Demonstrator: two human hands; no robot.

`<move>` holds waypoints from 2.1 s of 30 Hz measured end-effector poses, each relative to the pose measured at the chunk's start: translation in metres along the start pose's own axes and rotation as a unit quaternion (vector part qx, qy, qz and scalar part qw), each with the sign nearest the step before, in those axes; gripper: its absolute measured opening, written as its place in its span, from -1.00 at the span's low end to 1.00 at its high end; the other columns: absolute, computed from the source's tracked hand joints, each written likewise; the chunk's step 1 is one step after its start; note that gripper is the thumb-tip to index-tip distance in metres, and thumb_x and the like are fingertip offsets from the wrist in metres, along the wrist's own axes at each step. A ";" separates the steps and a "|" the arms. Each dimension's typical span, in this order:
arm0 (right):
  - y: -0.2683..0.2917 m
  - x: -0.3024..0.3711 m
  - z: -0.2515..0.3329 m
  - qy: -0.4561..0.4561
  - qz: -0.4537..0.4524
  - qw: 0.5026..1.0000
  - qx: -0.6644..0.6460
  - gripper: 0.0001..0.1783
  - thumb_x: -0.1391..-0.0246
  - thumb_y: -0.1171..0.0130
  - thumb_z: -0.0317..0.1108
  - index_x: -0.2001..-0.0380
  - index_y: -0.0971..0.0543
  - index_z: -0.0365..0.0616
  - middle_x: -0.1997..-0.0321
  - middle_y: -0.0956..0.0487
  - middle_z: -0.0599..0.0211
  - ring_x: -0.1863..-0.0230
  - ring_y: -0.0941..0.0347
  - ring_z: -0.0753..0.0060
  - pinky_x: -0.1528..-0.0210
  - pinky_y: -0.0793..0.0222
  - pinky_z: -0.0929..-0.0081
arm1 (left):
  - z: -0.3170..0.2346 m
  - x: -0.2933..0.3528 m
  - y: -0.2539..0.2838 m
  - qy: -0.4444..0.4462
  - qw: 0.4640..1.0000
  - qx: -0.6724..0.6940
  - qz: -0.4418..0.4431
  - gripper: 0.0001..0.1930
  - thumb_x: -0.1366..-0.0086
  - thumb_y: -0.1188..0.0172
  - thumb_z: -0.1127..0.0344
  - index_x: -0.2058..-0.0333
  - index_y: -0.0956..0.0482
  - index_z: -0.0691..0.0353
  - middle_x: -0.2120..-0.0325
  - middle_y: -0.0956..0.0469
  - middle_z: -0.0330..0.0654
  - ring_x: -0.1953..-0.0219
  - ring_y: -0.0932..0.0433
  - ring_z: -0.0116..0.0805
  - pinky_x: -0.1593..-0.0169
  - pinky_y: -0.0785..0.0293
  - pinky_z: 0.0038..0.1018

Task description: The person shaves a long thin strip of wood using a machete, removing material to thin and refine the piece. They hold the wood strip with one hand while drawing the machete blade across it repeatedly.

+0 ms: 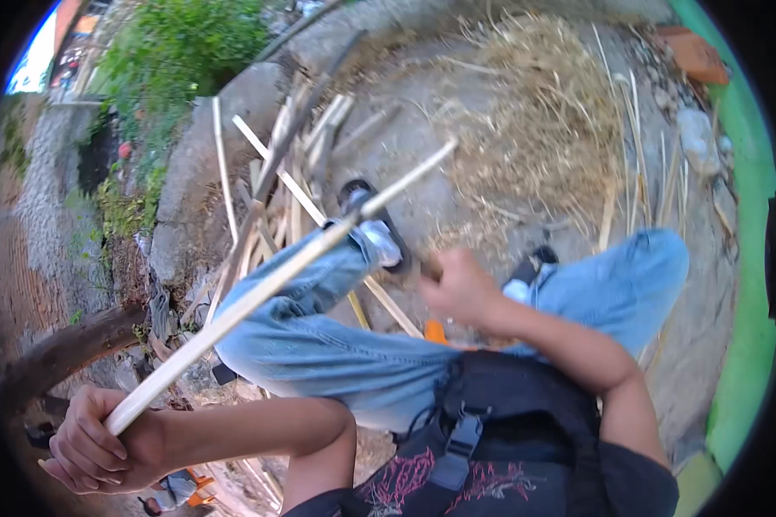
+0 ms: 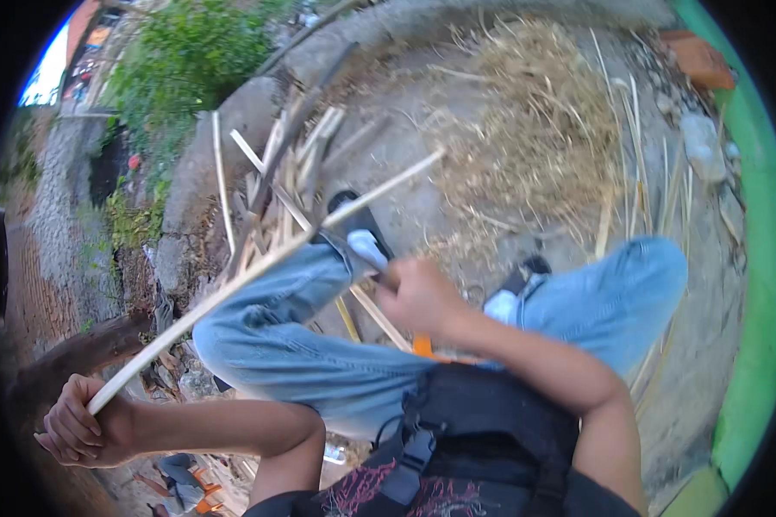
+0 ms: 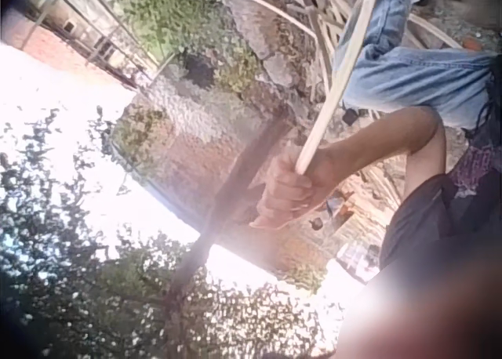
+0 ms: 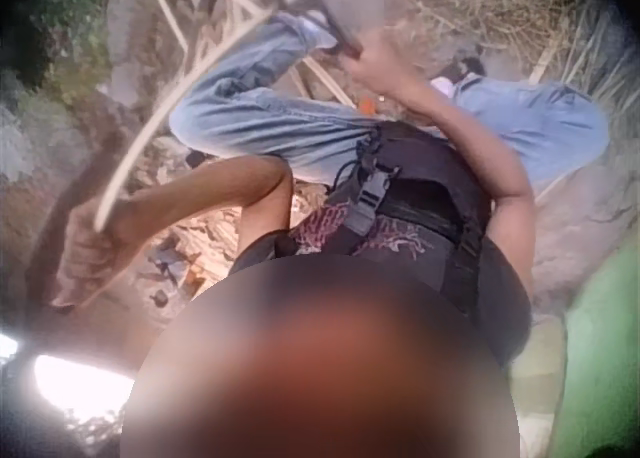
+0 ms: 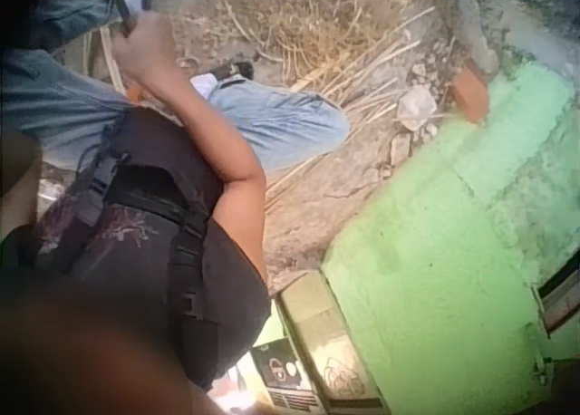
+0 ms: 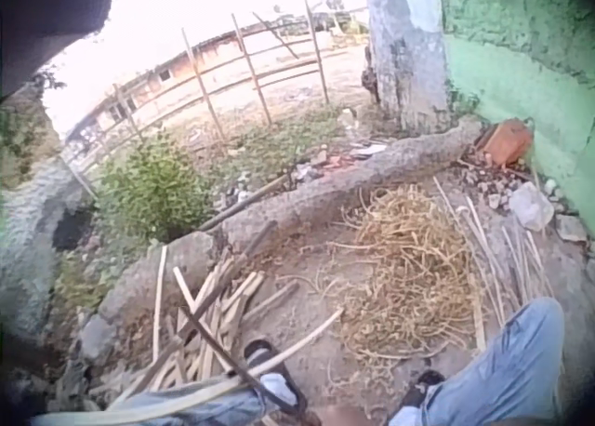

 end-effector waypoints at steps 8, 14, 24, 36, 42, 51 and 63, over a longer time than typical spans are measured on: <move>0.023 -0.034 -0.124 -0.128 -0.054 0.984 0.114 -0.77 0.18 -0.08 -0.33 0.65 -0.49 -0.35 0.72 -0.44 -0.03 0.68 -0.38 0.18 0.57 -0.27 0.26 | 0.016 0.009 -0.010 -0.032 0.997 0.062 -0.021 -0.49 -0.41 0.17 0.22 0.80 -0.23 0.04 0.94 -0.23 -0.38 0.95 -0.12 -0.64 0.87 -0.10 -0.70; 0.016 -0.009 -0.056 -0.041 -0.006 0.998 0.057 -0.72 0.15 -0.08 -0.33 0.73 -0.43 -0.36 0.78 -0.40 0.09 0.73 -0.28 0.41 0.60 -0.21 0.33 | 0.015 0.002 -0.028 -0.032 0.998 0.057 -0.013 -0.49 -0.38 0.13 0.29 0.83 -0.25 0.07 0.95 -0.23 -0.37 0.96 -0.11 -0.64 0.86 -0.09 -0.71; 0.017 -0.009 -0.093 -0.049 -0.005 0.998 0.043 -0.76 0.13 -0.07 -0.40 0.77 -0.41 -0.26 0.78 -0.40 0.21 0.75 -0.22 0.47 0.65 -0.14 0.32 | 0.018 0.006 -0.043 -0.036 0.998 0.049 -0.003 -0.52 -0.37 0.13 0.36 0.81 -0.21 0.04 0.95 -0.22 -0.37 0.96 -0.13 -0.64 0.88 -0.08 -0.73; 0.051 -0.048 -0.210 -0.266 -0.088 0.958 0.069 -0.70 0.16 -0.11 -0.25 0.53 -0.54 -0.36 0.63 -0.51 -0.07 0.54 -0.52 0.12 0.41 -0.39 0.21 | 0.017 0.000 -0.026 0.000 0.999 0.034 -0.027 -0.56 -0.26 0.10 0.38 0.83 -0.16 0.04 0.90 -0.21 -0.37 0.88 -0.16 -0.60 0.73 -0.11 -0.71; 0.046 -0.041 -0.189 -0.164 -0.029 0.974 0.154 -0.72 0.17 -0.10 -0.26 0.55 -0.54 -0.34 0.61 -0.53 -0.08 0.53 -0.52 0.03 0.43 -0.39 0.22 | 0.025 0.006 -0.044 0.016 0.999 0.007 -0.032 -0.61 -0.39 0.14 0.19 0.69 -0.24 0.00 0.82 -0.10 -0.46 0.79 -0.05 -0.63 0.67 -0.04 -0.68; 0.063 -0.068 -0.240 -0.204 -0.062 0.957 0.198 -0.68 0.24 -0.16 -0.22 0.61 -0.54 -0.34 0.58 -0.54 -0.12 0.45 -0.55 0.02 0.37 -0.40 0.20 | 0.023 0.004 -0.037 0.014 0.997 -0.029 -0.065 -0.55 -0.40 0.17 0.03 0.69 -0.22 0.02 0.78 -0.07 -0.48 0.73 -0.02 -0.58 0.63 -0.02 -0.57; 0.043 -0.040 -0.069 -0.169 0.037 0.982 0.080 -0.66 0.15 -0.11 -0.19 0.49 -0.56 -0.32 0.59 -0.54 -0.03 0.55 -0.50 0.04 0.42 -0.40 0.26 | 0.031 -0.011 -0.025 -0.065 0.979 -0.163 -0.103 -0.79 -0.02 0.06 0.49 0.64 -0.09 0.13 0.59 -0.05 -0.22 0.40 -0.03 -0.36 0.30 0.00 -0.45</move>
Point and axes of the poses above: each hand's wrist, its own x-axis away from the middle knuckle, its own y-axis out of the back of the hand, z = x × y, the point moved 2 cm from there along -x, towards the middle knuckle
